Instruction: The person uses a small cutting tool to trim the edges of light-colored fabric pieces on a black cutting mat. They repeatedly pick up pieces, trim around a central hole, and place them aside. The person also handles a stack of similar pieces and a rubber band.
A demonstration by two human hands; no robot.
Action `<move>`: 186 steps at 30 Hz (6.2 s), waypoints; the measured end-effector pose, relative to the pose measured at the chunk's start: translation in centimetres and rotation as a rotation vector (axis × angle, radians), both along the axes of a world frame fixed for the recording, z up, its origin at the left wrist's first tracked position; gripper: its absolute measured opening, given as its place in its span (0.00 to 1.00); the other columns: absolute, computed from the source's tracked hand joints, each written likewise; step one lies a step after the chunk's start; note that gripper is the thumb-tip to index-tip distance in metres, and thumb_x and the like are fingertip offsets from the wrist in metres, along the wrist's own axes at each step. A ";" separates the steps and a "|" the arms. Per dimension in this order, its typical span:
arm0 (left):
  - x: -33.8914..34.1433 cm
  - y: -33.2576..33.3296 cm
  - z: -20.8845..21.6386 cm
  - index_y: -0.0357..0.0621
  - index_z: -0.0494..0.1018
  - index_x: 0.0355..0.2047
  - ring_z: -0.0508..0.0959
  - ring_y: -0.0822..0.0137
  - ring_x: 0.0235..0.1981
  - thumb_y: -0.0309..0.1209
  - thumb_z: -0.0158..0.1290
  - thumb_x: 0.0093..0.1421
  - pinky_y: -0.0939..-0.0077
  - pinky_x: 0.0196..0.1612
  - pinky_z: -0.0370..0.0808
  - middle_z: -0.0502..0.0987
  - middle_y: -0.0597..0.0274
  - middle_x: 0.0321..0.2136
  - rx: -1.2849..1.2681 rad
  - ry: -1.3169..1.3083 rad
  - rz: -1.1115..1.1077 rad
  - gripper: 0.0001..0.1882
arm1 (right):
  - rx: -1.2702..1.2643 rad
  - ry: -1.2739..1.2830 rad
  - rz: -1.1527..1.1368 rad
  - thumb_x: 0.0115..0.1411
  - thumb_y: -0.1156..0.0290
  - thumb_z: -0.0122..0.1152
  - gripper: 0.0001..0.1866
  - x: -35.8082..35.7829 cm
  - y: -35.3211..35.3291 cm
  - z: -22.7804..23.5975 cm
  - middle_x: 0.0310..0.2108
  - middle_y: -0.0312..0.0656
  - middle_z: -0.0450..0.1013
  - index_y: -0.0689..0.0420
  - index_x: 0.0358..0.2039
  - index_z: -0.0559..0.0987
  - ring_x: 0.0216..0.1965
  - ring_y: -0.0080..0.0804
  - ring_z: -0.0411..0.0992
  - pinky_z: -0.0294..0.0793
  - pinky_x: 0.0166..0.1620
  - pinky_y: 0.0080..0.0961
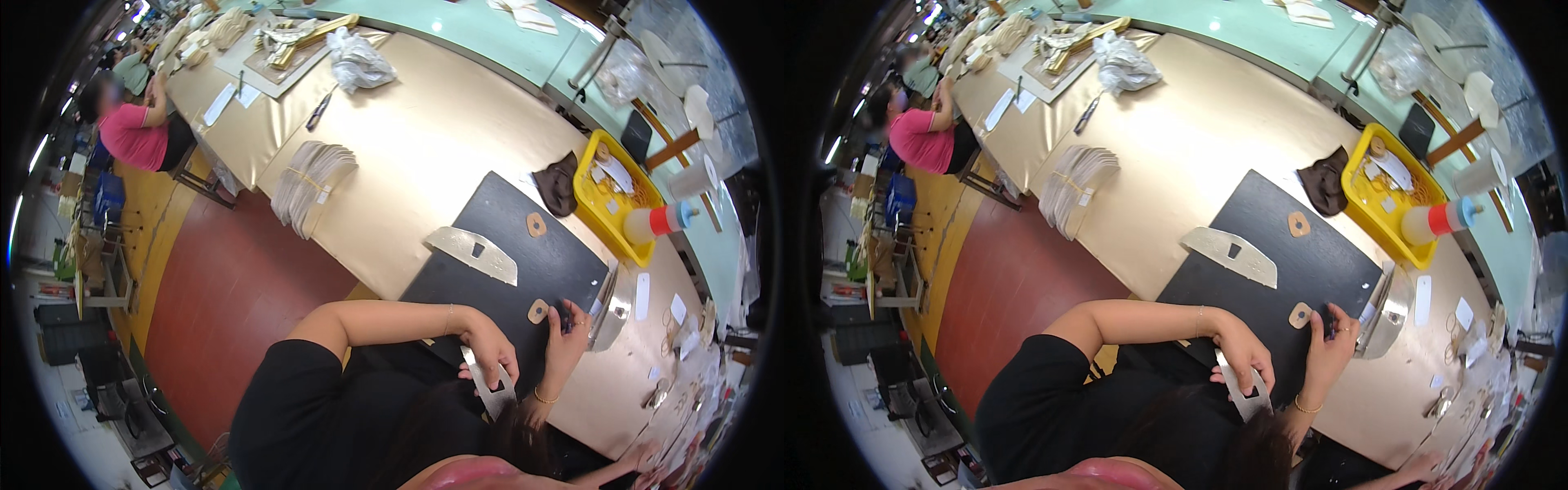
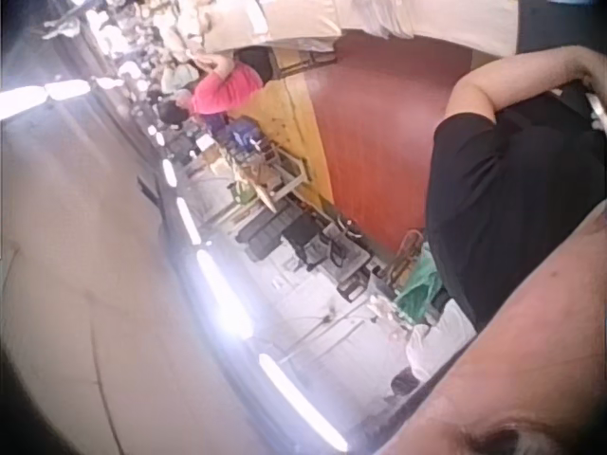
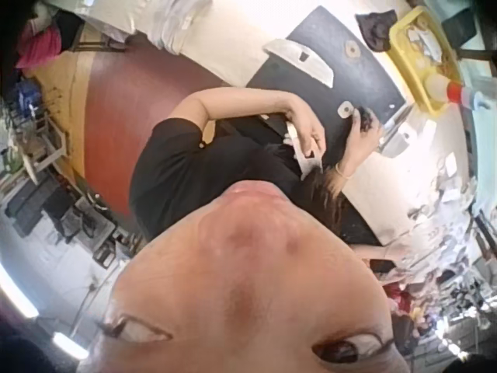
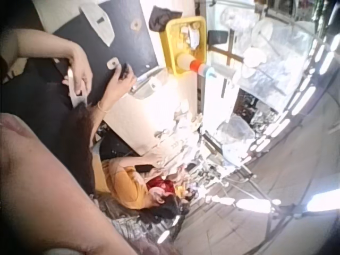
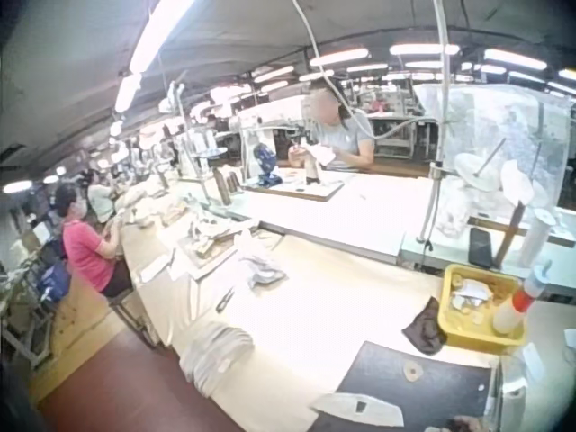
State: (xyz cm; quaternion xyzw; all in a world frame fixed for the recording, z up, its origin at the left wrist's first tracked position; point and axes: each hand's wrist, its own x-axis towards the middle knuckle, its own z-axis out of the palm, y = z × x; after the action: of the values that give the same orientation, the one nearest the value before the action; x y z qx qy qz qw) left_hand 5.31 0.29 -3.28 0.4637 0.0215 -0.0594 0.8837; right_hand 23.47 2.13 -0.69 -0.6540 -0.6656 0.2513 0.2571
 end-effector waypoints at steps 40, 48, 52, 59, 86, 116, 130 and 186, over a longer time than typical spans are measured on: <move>0.7 0.0 -1.2 0.34 0.67 0.53 0.81 0.67 0.18 0.26 0.55 0.62 0.79 0.18 0.78 0.80 0.53 0.30 0.078 -0.034 0.076 0.20 | 0.049 -0.068 0.114 0.58 0.70 0.68 0.11 -0.3 0.0 -1.4 0.33 0.43 0.70 0.63 0.31 0.76 0.32 0.37 0.71 0.71 0.39 0.31; 1.3 0.1 -2.0 0.33 0.67 0.54 0.81 0.68 0.19 0.26 0.54 0.64 0.77 0.20 0.78 0.80 0.54 0.29 0.182 -0.087 0.093 0.20 | 0.041 0.016 0.187 0.61 0.68 0.66 0.14 0.8 0.2 -2.5 0.29 0.42 0.70 0.65 0.29 0.74 0.31 0.34 0.67 0.68 0.38 0.29; 1.3 0.2 -1.8 0.33 0.66 0.54 0.81 0.68 0.19 0.27 0.54 0.63 0.77 0.21 0.79 0.81 0.53 0.29 0.203 -0.097 0.077 0.20 | 0.040 0.070 0.183 0.63 0.67 0.65 0.14 1.0 0.1 -2.5 0.26 0.40 0.68 0.64 0.29 0.73 0.29 0.29 0.65 0.66 0.35 0.26; 1.0 0.0 -1.3 0.33 0.67 0.54 0.81 0.67 0.20 0.26 0.55 0.63 0.80 0.19 0.76 0.80 0.55 0.31 0.190 -0.067 0.073 0.20 | -0.126 0.201 0.143 0.65 0.66 0.63 0.11 1.6 0.3 -1.4 0.23 0.32 0.68 0.61 0.33 0.75 0.19 0.15 0.58 0.55 0.21 0.16; 0.3 -0.2 -0.4 0.33 0.67 0.54 0.82 0.66 0.18 0.26 0.54 0.60 0.78 0.17 0.78 0.79 0.54 0.28 0.101 0.011 0.062 0.21 | -0.140 0.427 0.199 0.66 0.81 0.53 0.10 2.7 0.3 -1.6 0.38 0.41 0.71 0.68 0.47 0.76 0.30 0.26 0.76 0.78 0.36 0.20; 0.3 -0.4 -0.2 0.32 0.68 0.49 0.81 0.66 0.17 0.25 0.56 0.60 0.78 0.15 0.76 0.80 0.52 0.28 0.058 0.022 0.071 0.18 | -0.015 0.226 0.223 0.58 0.75 0.67 0.07 0.7 -1.3 1.4 0.24 0.34 0.63 0.62 0.37 0.84 0.25 0.21 0.60 0.59 0.29 0.20; -3.0 0.7 3.9 0.38 0.71 0.40 0.79 0.73 0.19 0.34 0.56 0.66 0.80 0.21 0.74 0.77 0.62 0.26 0.224 0.217 0.077 0.12 | -0.178 0.532 0.617 0.54 0.61 0.72 0.18 1.2 -3.1 5.7 0.34 0.42 0.79 0.59 0.41 0.84 0.34 0.38 0.77 0.76 0.41 0.30; 0.6 -3.2 22.9 0.52 0.69 0.59 0.70 0.66 0.40 0.37 0.48 0.69 0.69 0.42 0.70 0.72 0.69 0.41 0.042 -1.403 1.278 0.19 | -0.364 0.060 0.471 0.57 0.57 0.64 0.13 1.8 -4.5 1.1 0.24 0.42 0.79 0.51 0.36 0.80 0.31 0.45 0.79 0.75 0.35 0.39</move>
State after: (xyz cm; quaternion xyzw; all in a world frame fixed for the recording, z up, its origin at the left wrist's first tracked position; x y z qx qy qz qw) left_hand 5.92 -2.90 19.58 0.3099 -0.2635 0.7282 0.5516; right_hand 25.23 -2.33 0.43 -0.5091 -0.7351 0.4385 0.0900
